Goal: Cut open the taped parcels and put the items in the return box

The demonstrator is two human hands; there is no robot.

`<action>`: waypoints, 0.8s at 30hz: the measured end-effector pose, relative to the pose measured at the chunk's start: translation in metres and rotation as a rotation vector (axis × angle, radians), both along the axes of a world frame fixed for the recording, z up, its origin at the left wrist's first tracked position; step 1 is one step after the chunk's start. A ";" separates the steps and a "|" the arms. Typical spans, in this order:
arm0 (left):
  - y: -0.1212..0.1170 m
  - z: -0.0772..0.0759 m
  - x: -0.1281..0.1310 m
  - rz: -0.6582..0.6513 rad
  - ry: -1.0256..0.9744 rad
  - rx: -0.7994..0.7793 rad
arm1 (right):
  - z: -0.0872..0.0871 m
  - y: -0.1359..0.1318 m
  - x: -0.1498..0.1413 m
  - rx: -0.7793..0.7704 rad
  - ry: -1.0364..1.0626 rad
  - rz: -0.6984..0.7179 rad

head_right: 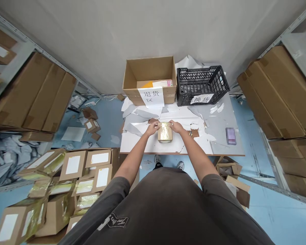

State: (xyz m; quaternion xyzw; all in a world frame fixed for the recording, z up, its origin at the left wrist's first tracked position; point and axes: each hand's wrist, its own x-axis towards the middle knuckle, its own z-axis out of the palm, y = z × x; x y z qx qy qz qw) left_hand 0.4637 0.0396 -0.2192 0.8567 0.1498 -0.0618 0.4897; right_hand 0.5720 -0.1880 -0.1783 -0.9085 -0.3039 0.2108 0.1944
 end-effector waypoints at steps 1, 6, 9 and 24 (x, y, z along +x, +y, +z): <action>0.000 0.004 -0.006 0.009 0.008 0.043 | -0.001 -0.005 -0.006 -0.019 0.014 0.008; -0.009 0.017 -0.066 -0.064 -0.093 0.145 | -0.010 -0.050 -0.056 0.041 0.008 -0.087; -0.025 0.010 -0.100 -0.227 -0.083 0.158 | -0.024 -0.065 -0.091 0.127 0.045 0.067; -0.013 -0.002 0.026 -0.127 0.152 0.212 | -0.058 -0.003 0.025 0.124 0.186 -0.067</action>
